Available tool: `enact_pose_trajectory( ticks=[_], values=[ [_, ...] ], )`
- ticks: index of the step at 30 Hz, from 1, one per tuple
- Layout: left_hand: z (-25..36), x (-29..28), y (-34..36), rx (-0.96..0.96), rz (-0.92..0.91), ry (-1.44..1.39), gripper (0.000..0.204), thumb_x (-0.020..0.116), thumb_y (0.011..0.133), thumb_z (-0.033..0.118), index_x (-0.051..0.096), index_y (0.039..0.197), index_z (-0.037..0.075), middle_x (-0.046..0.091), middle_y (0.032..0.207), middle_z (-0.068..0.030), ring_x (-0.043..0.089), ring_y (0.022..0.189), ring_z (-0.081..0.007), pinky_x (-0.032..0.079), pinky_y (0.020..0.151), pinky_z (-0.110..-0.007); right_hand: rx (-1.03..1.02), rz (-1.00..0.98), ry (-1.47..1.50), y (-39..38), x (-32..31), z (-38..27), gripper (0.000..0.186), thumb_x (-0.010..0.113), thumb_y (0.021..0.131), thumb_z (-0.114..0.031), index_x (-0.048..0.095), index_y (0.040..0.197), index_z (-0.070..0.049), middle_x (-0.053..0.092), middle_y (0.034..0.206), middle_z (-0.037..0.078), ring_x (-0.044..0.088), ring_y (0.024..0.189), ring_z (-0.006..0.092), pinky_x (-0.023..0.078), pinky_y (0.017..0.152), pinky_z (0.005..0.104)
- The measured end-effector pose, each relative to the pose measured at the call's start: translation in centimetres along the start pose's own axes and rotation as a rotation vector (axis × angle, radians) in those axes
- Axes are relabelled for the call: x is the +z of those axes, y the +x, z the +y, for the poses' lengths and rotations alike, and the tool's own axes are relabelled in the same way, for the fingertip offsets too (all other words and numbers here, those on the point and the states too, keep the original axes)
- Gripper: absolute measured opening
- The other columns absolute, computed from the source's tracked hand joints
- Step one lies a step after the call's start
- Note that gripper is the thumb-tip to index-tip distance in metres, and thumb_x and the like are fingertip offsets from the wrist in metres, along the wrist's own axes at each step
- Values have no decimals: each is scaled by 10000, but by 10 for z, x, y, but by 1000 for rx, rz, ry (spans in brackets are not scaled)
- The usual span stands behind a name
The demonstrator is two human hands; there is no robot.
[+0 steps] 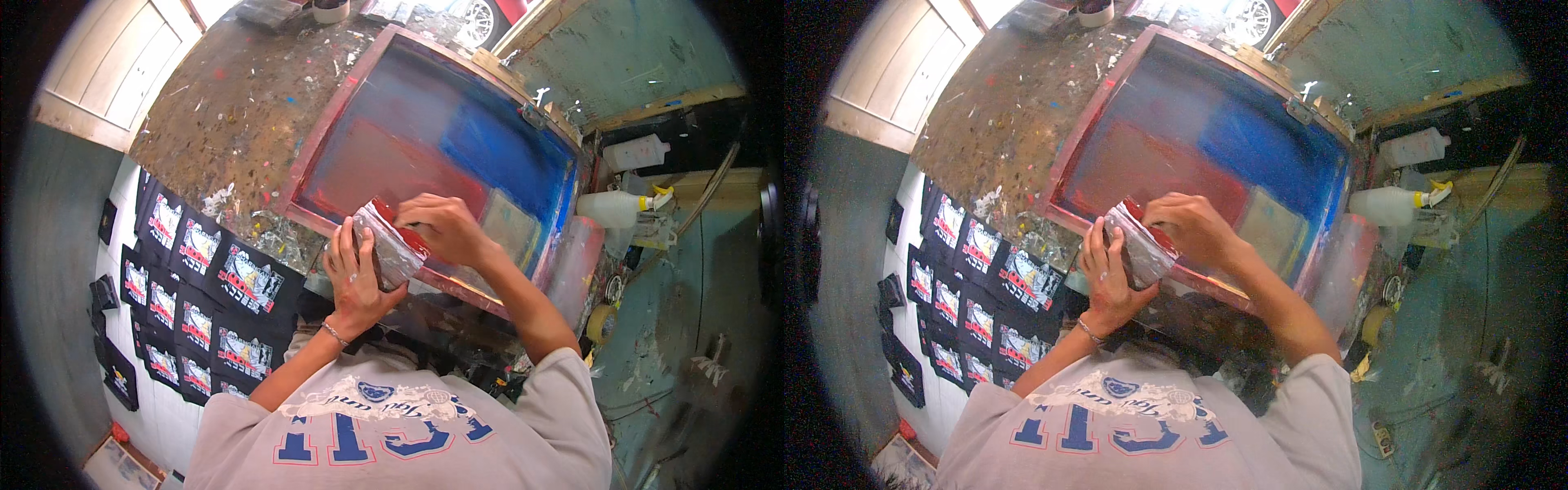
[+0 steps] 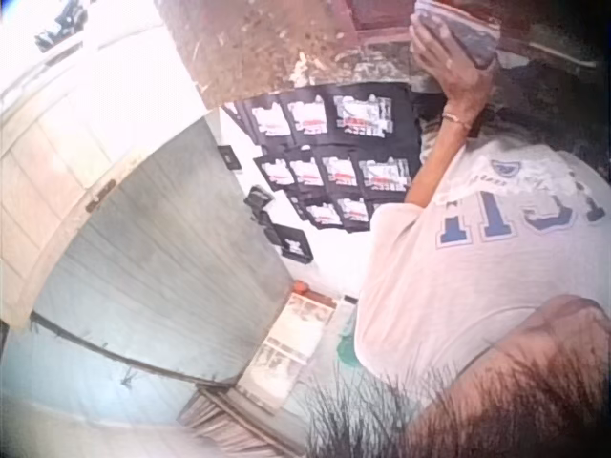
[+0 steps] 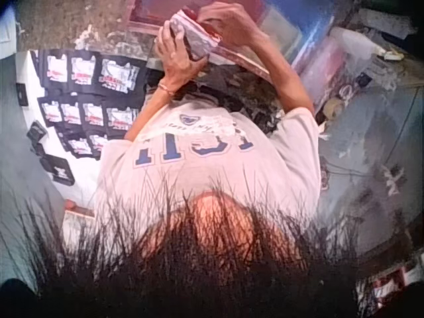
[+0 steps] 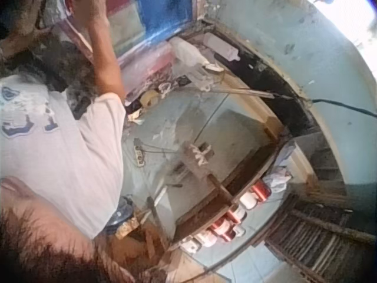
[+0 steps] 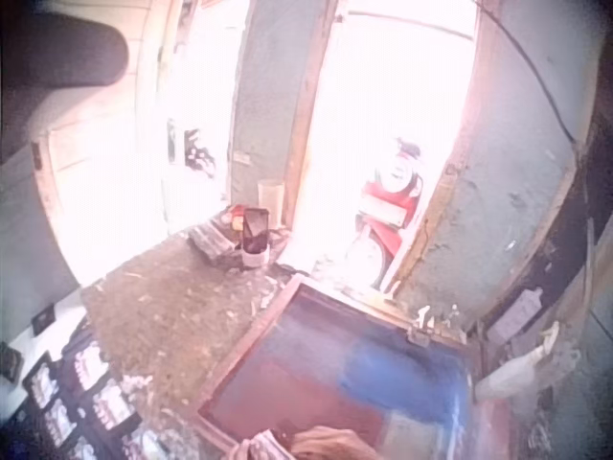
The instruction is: The person prepares a screen printing frame by scraping and wiping its surface, then applies ink to a small plastic bag and rubs it onto the screen. They repeatedly wipe the screen with a cloth and handle a spray bottle and other tools on a cluttered workbench.
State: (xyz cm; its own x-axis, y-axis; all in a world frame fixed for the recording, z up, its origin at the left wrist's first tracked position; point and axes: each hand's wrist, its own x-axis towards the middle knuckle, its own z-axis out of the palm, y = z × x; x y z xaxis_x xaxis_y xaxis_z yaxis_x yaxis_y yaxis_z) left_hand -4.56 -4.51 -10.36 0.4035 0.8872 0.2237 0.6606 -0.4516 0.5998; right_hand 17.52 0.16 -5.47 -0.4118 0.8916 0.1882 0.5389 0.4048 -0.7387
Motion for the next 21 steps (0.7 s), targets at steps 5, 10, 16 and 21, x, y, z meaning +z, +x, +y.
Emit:
enact_pose_trajectory(
  ticks=[5,10,16,21],
  values=[
    [1,3,1,-22,0,-7,1111,904,603,350,337,1500,21,234,1594,-286,245,1465,-485,222,1162,-608,-29,-31,-59,-27,10,4,270,678,714,78,720,957,-32,737,1048,148,697,958,327,569,870,409],
    [0,-1,-2,-6,-3,-11,1128,908,589,359,334,1503,32,231,1594,-283,244,1466,-478,225,1158,-604,114,-218,-32,-69,-9,-9,175,731,782,-33,727,956,-56,741,994,113,692,931,306,574,851,405],
    [-3,2,-4,21,9,13,1125,892,608,408,330,1510,37,229,1594,-290,245,1459,-495,230,1142,-621,44,203,-34,0,-17,-18,211,711,727,65,718,916,-28,743,936,114,718,877,276,578,790,356],
    [-7,3,-4,21,15,54,1079,824,665,513,338,1498,28,207,1605,-317,246,1459,-505,228,1139,-623,4,153,-128,30,25,6,159,676,771,32,712,915,-24,741,963,122,723,875,304,576,757,361]
  ],
)
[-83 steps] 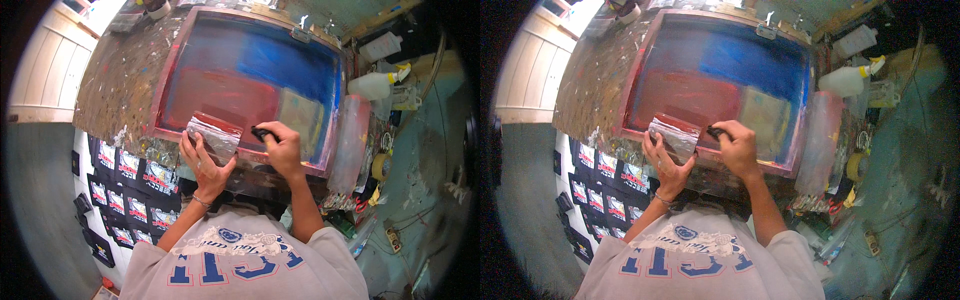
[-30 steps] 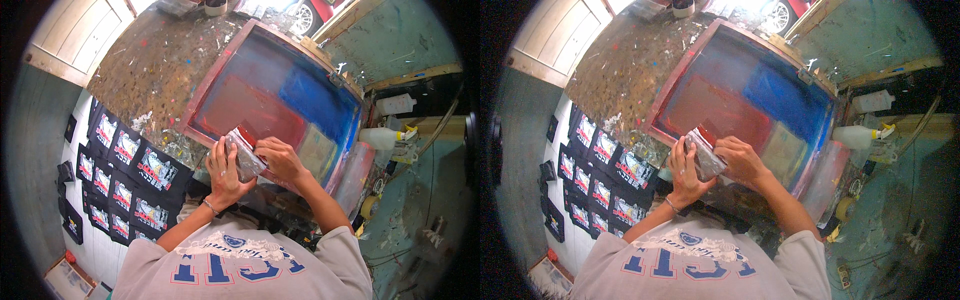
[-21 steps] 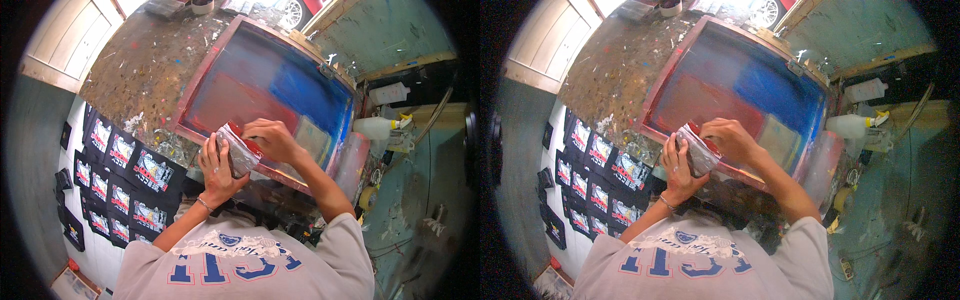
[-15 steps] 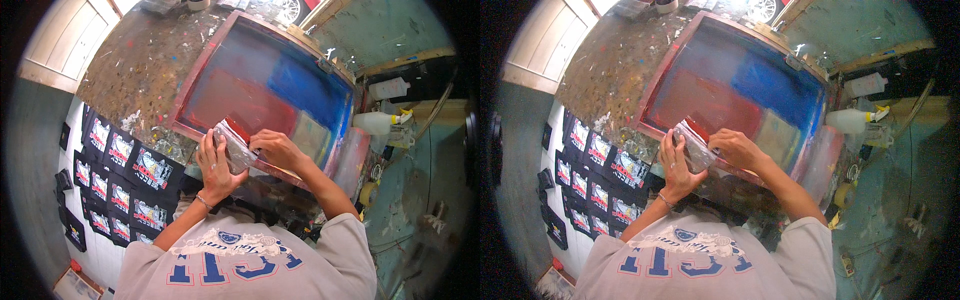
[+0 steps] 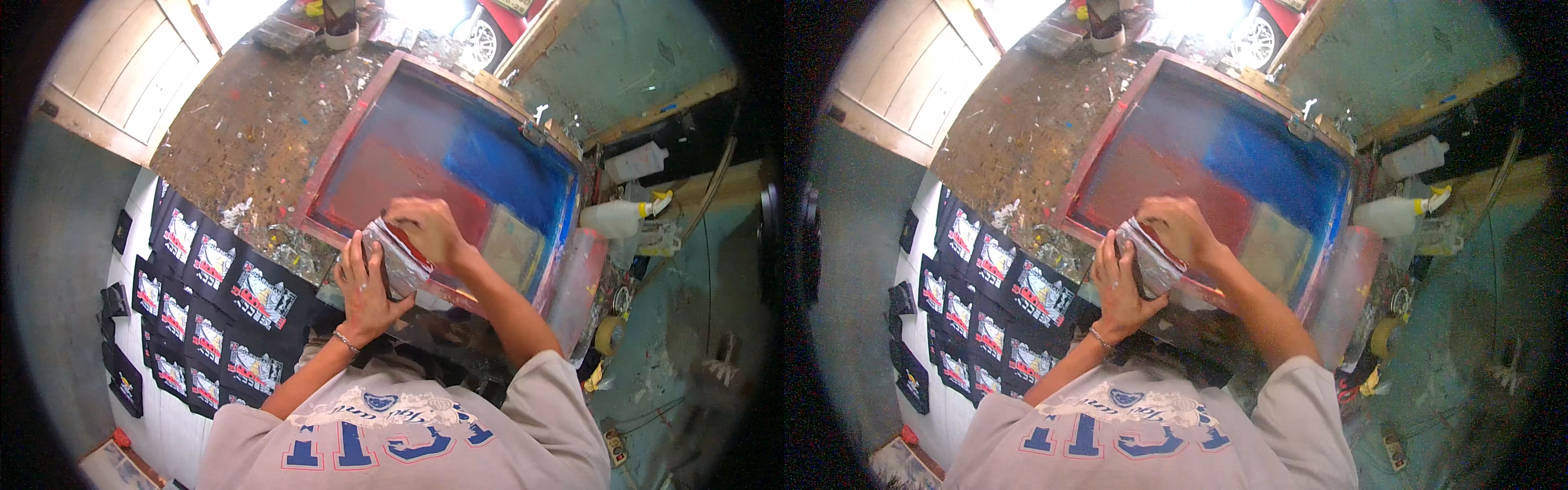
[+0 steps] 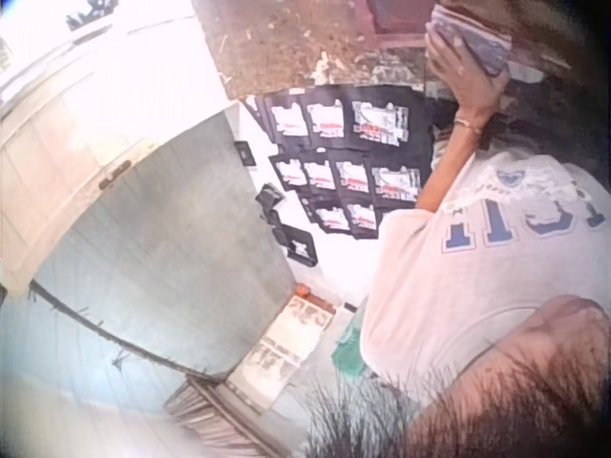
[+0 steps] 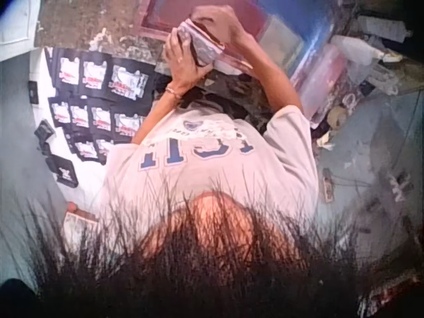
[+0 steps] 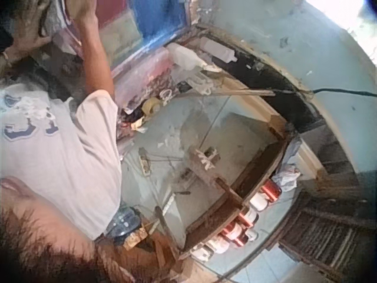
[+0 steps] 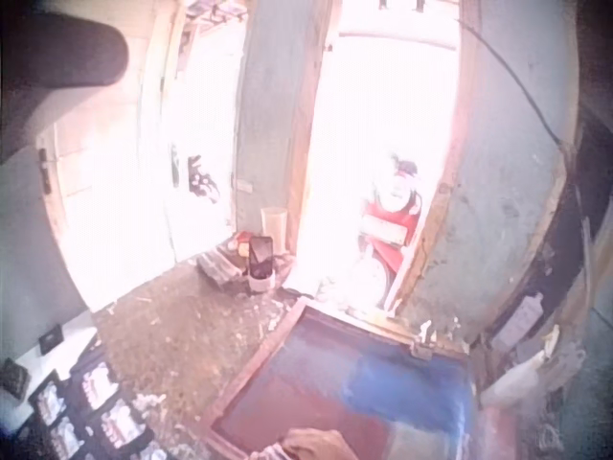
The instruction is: The person prepares a screen printing frame by scraping and wiping its surface, then applies ink to a small plastic bag and rubs it onto the screen. They repeatedly wipe the screen with a cloth and handle a spray bottle and other tools on a cluttered workbench.
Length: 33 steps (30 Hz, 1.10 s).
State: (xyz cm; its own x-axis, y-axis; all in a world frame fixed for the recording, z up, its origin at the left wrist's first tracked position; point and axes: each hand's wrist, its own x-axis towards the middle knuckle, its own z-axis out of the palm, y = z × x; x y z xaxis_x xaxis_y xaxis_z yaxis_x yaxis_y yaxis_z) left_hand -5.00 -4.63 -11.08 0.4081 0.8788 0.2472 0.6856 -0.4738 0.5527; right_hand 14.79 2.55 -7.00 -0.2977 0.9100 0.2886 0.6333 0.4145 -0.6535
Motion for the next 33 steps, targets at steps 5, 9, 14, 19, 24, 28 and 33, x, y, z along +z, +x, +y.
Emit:
enact_pose_trajectory(
  ticks=[5,9,14,19,24,28,33],
  values=[
    [6,1,-1,-19,-34,-4,1117,879,613,439,326,1490,23,174,1622,-325,218,1474,-498,225,1138,-626,109,-16,-29,-72,-20,-9,107,698,820,-107,709,919,-69,714,947,114,701,861,314,563,748,409],
    [6,-6,-2,-40,-50,4,1136,890,606,430,316,1492,11,171,1621,-325,191,1487,-494,216,1148,-625,213,-331,-141,-96,-60,-19,137,713,790,-47,757,918,-73,754,1000,117,730,906,298,575,805,381],
    [7,-20,13,-89,-15,-173,1167,899,583,410,299,1514,43,227,1560,-298,227,1453,-490,220,1144,-648,421,55,-20,-125,-96,-29,154,749,814,3,768,966,-12,767,995,135,743,888,232,569,815,313],
    [-51,-95,75,-74,361,-140,1132,885,590,425,316,1461,-19,337,1474,-281,305,1408,-447,256,1173,-559,662,447,219,-172,-88,-23,149,735,856,14,756,1004,22,775,979,113,719,913,158,563,811,298],
    [-194,-120,173,-284,414,-12,982,919,705,410,373,1415,8,483,1320,-211,473,1252,-370,383,1075,-501,897,528,168,-189,-93,-51,130,735,858,19,747,985,44,766,980,89,692,869,127,551,813,278],
    [-294,-107,191,-270,296,355,1046,892,719,492,353,1477,13,446,1460,-238,426,1355,-418,323,1152,-519,1000,716,148,-230,-114,-71,147,732,887,-13,766,1027,13,776,1008,81,698,962,138,540,888,296],
    [-287,-85,193,-458,171,504,1212,779,739,707,218,1596,61,282,1628,-246,248,1498,-464,200,1197,-643,1080,846,114,-268,-116,-80,158,747,886,-32,768,1038,8,777,1003,68,690,954,124,535,882,286]
  ],
)
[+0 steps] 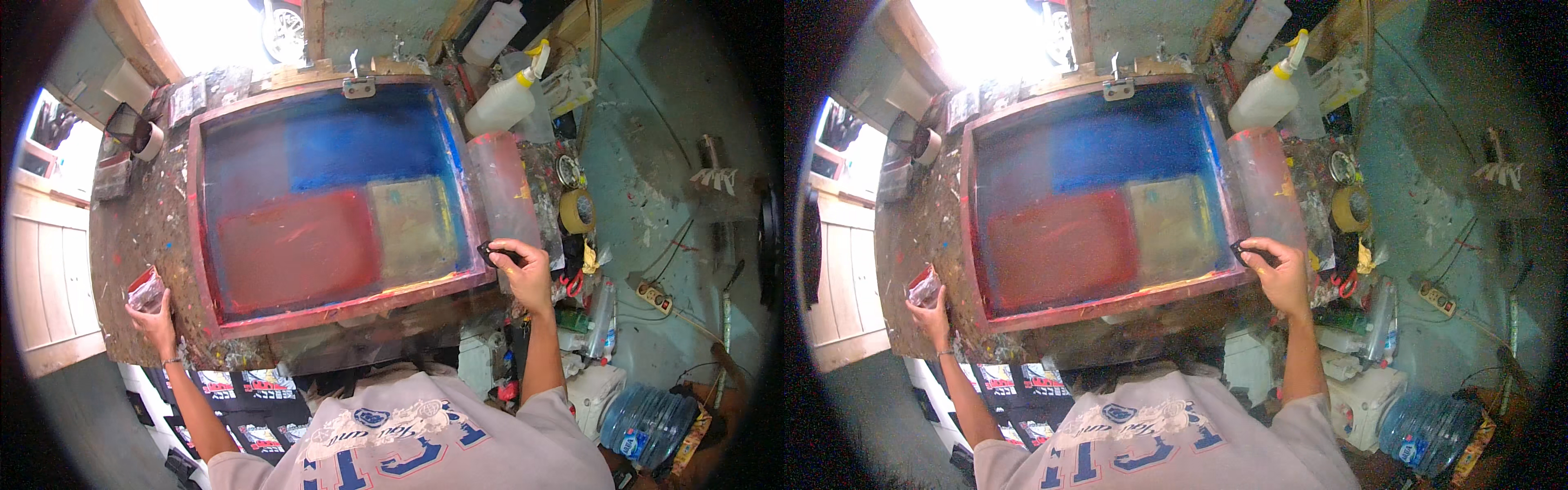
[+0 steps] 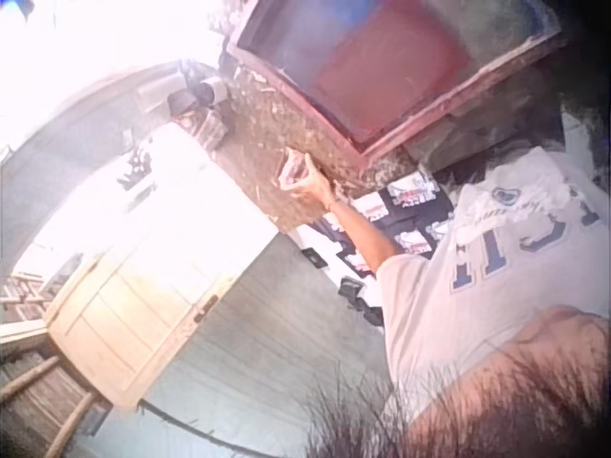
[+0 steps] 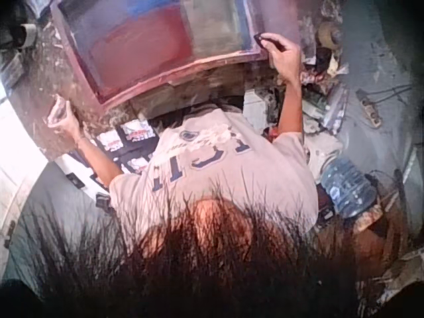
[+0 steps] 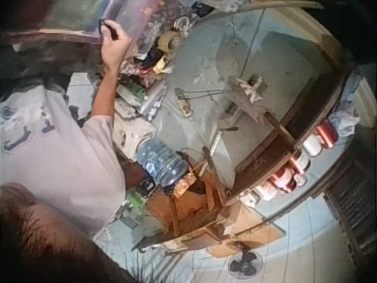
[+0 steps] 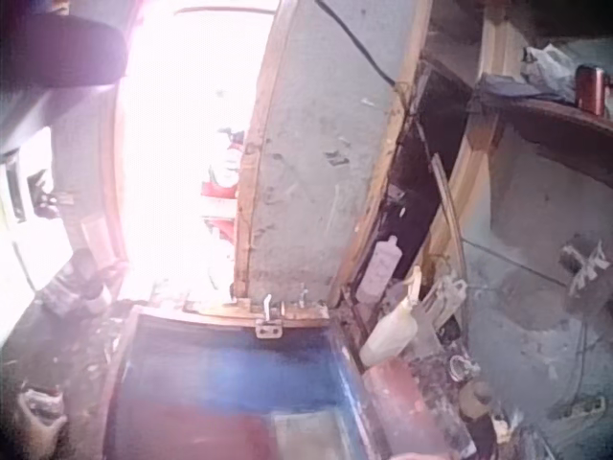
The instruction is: The person prepares a screen printing frame by scraping and wiping its surface, then applies ink to a small plastic bag and rubs it onto the screen. They repeatedly wipe the screen with a cloth and handle a spray bottle and other tools on a cluttered workbench.
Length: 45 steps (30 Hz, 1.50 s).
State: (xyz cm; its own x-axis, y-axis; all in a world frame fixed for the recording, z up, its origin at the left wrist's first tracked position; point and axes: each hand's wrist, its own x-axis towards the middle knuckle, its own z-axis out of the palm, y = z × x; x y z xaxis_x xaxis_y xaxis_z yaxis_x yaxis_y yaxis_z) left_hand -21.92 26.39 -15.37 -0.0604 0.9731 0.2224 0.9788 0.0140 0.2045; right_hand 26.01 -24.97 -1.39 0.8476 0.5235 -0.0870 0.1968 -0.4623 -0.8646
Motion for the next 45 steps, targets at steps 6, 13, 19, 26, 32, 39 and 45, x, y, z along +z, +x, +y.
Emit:
enact_pose_trajectory(
  ticks=[6,13,19,26,32,39,45],
  values=[
    [101,-79,-108,355,-10,-408,1046,754,844,584,252,1611,81,260,1666,-196,188,1562,-367,197,1218,-614,-46,-41,84,13,7,-2,172,735,903,-36,751,1066,18,760,1023,69,672,966,124,527,888,288],
    [218,-99,-269,1092,-594,-491,652,883,683,140,605,1264,41,609,1173,-167,556,1145,-359,425,1003,-478,2,-43,220,8,-4,-10,180,764,894,-46,750,1063,16,765,1014,65,683,960,119,540,881,284],
    [222,-76,-276,1117,-550,-546,392,834,709,33,625,1041,37,556,965,-145,544,979,-374,437,867,-470,-64,301,289,13,-47,28,175,770,907,-102,749,1051,-5,752,974,49,689,801,90,580,627,260],
    [212,-69,-276,1065,-579,-534,332,812,788,69,630,1063,25,545,959,-140,547,953,-362,439,847,-480,98,591,274,108,-92,115,295,803,889,-195,673,1094,-27,706,744,133,690,615,183,526,553,357],
    [212,-58,-276,1051,-583,-551,310,795,817,55,636,1079,4,534,952,-114,572,886,-295,459,807,-418,-156,770,-282,133,-135,140,406,808,867,-270,692,1181,-40,739,1072,180,714,871,268,545,793,417],
    [214,-68,-282,1058,-612,-527,335,774,807,-47,659,1120,-13,552,981,-75,571,804,-183,497,730,-330,211,190,344,-120,-167,114,159,603,1016,-90,685,1101,17,728,914,74,721,792,143,574,689,285],
    [203,-89,-281,1023,-482,-204,366,852,713,3,740,1058,43,667,903,-73,618,925,-256,487,870,-381,497,122,345,-168,25,342,248,584,1017,-210,674,1084,10,717,876,94,722,819,207,600,707,344]
  ],
)
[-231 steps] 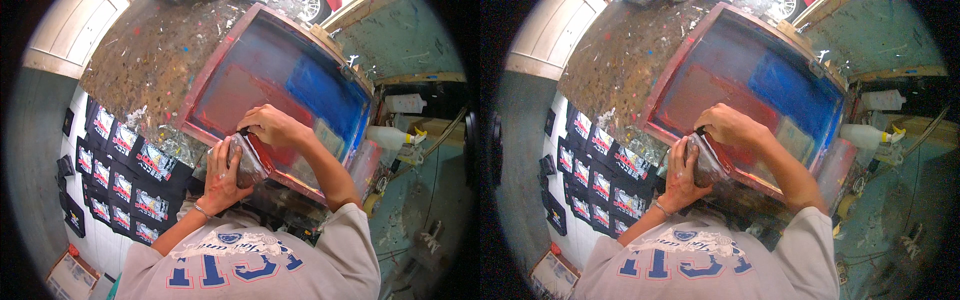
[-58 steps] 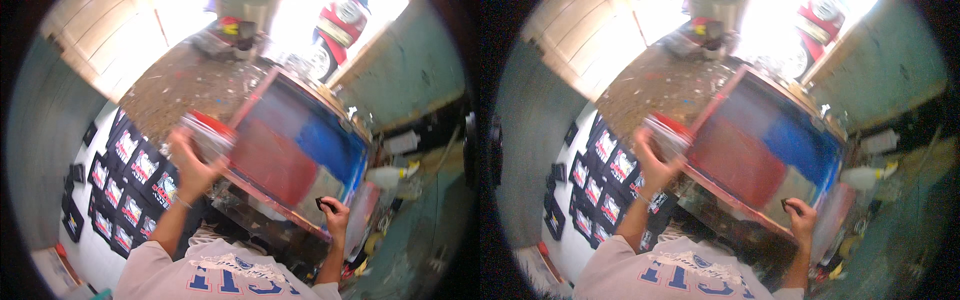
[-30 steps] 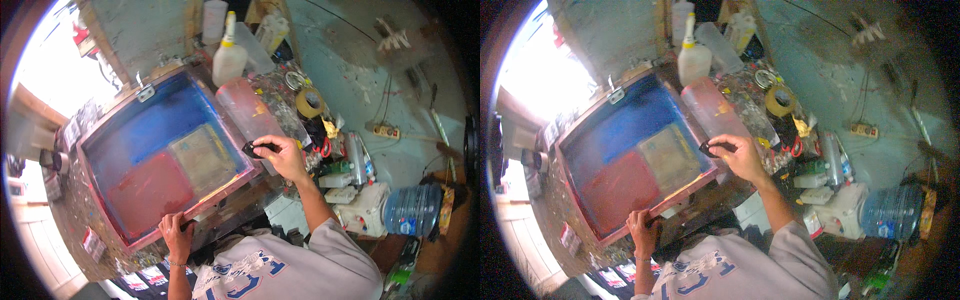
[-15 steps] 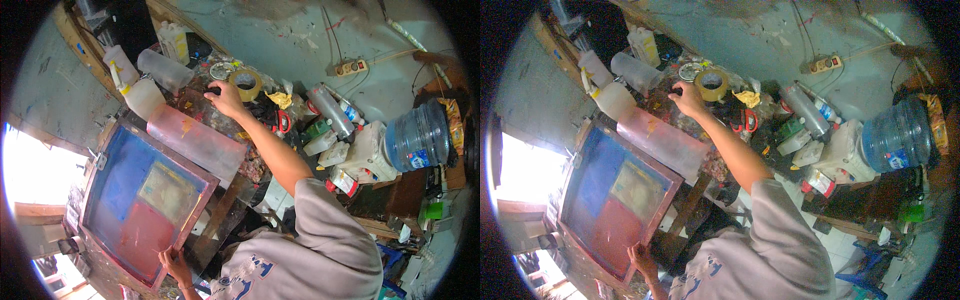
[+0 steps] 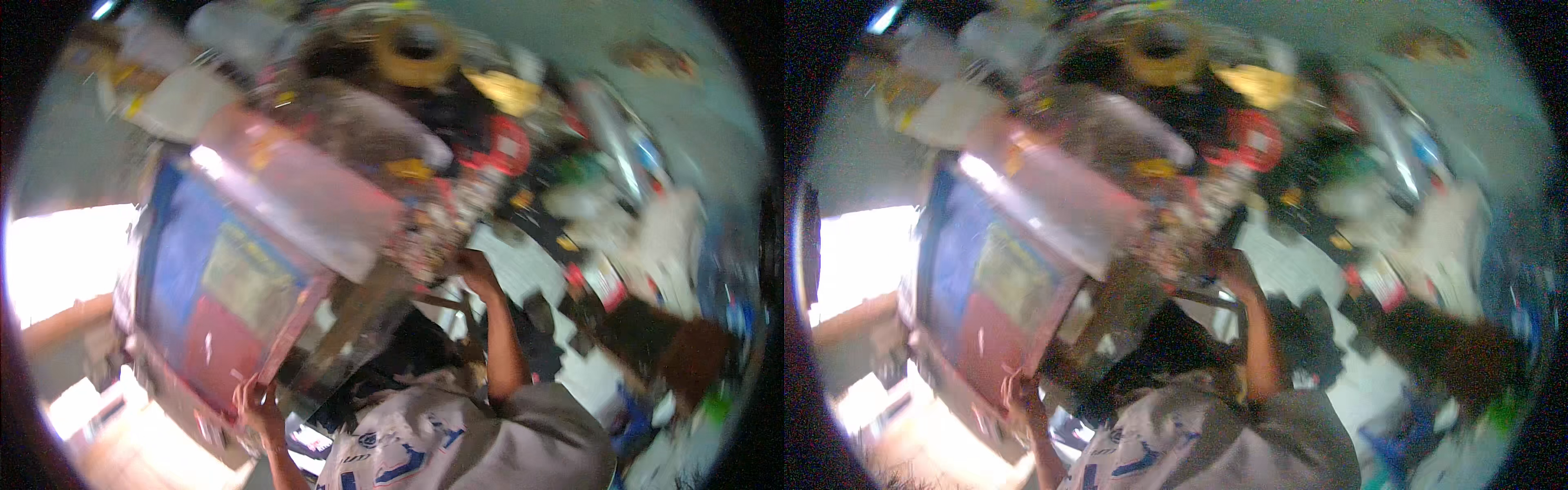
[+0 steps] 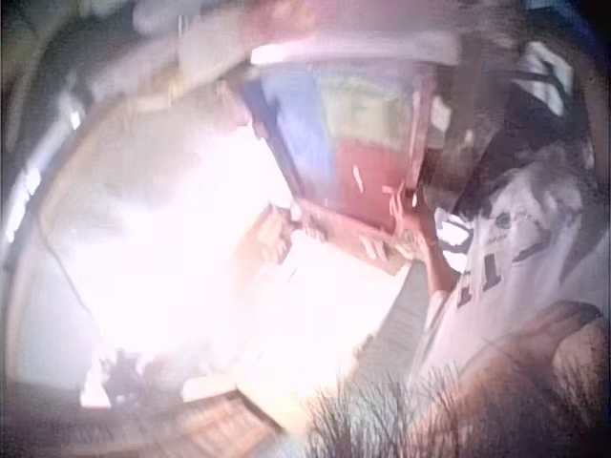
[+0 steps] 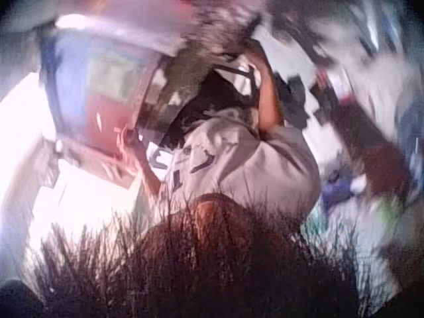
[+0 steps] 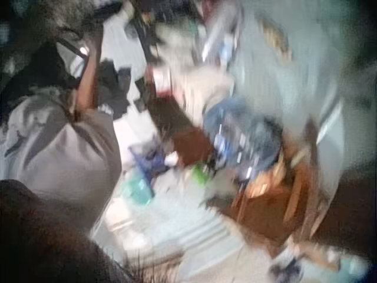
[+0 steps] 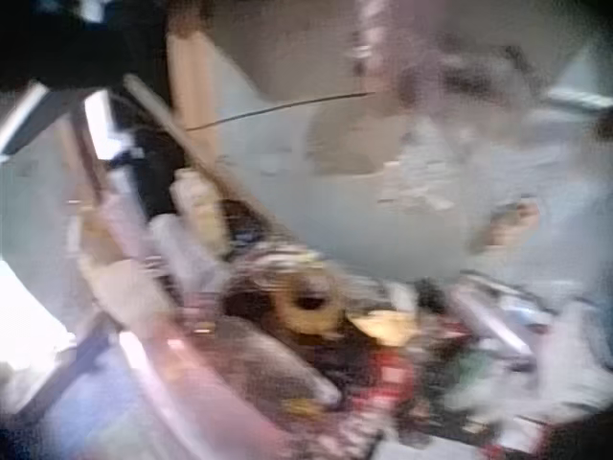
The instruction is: The person prepares a screen printing frame by scraping and wiping its surface, then applies ink to a small plastic bag and rubs it onto the screen. They repeatedly wipe the screen with a cloth and handle a spray bottle and other tools on a cluttered workbench.
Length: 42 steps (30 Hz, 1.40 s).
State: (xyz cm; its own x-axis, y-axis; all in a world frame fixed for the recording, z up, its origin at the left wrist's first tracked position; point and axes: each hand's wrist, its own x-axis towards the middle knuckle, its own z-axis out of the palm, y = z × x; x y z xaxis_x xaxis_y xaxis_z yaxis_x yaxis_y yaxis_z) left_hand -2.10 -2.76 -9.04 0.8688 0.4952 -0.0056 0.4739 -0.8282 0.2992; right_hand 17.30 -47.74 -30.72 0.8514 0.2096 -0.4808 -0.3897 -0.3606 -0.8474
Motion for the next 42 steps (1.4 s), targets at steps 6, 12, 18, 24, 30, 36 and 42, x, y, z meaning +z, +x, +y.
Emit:
enact_pose_trajectory(
  ticks=[6,12,18,24,30,36,42],
  values=[
    [43,-28,38,111,-73,173,351,862,695,116,751,1025,77,726,958,-55,660,959,-258,429,954,-405,20,354,-536,175,7,95,260,582,1011,-215,655,1131,4,713,940,101,712,878,222,588,765,365],
    [37,-7,28,19,-119,198,344,877,704,157,751,1016,86,733,984,-46,664,973,-241,457,936,-392,198,339,-696,254,-6,126,282,580,1006,-219,636,1177,-3,709,1005,108,703,937,236,575,823,387],
    [50,-17,18,-79,-130,218,379,885,702,160,750,1049,90,734,1007,-56,668,988,-263,470,929,-402,150,349,-511,241,1,132,313,579,1000,-224,617,1224,-9,705,1069,116,694,996,250,563,881,409],
    [45,-14,39,-42,-114,125,387,876,703,123,751,1066,78,731,1004,-71,674,972,-262,475,931,-397,67,457,110,154,-16,107,349,577,994,-228,598,1271,-16,701,1133,123,684,1055,265,550,938,431],
    [-5,-5,-7,-135,25,-135,387,850,718,24,752,1092,39,714,1055,-100,681,996,-264,532,869,-383,46,417,829,57,6,29,390,576,989,-233,579,1317,-22,697,1198,130,675,1114,279,538,996,453],
    [4,7,24,110,7,-79,325,798,815,19,717,1127,-17,673,1010,-97,667,903,-234,535,811,-343,19,523,1321,-48,-32,20,444,574,967,-226,568,1363,-28,665,1320,147,659,1182,287,529,1039,475],
    [-24,23,6,83,103,-242,353,816,800,41,726,1141,17,681,1039,-126,657,951,-267,534,844,-363,-237,560,1275,-100,-62,-58,246,644,964,-263,618,1161,-118,697,986,81,689,946,242,586,853,425]
  ],
)
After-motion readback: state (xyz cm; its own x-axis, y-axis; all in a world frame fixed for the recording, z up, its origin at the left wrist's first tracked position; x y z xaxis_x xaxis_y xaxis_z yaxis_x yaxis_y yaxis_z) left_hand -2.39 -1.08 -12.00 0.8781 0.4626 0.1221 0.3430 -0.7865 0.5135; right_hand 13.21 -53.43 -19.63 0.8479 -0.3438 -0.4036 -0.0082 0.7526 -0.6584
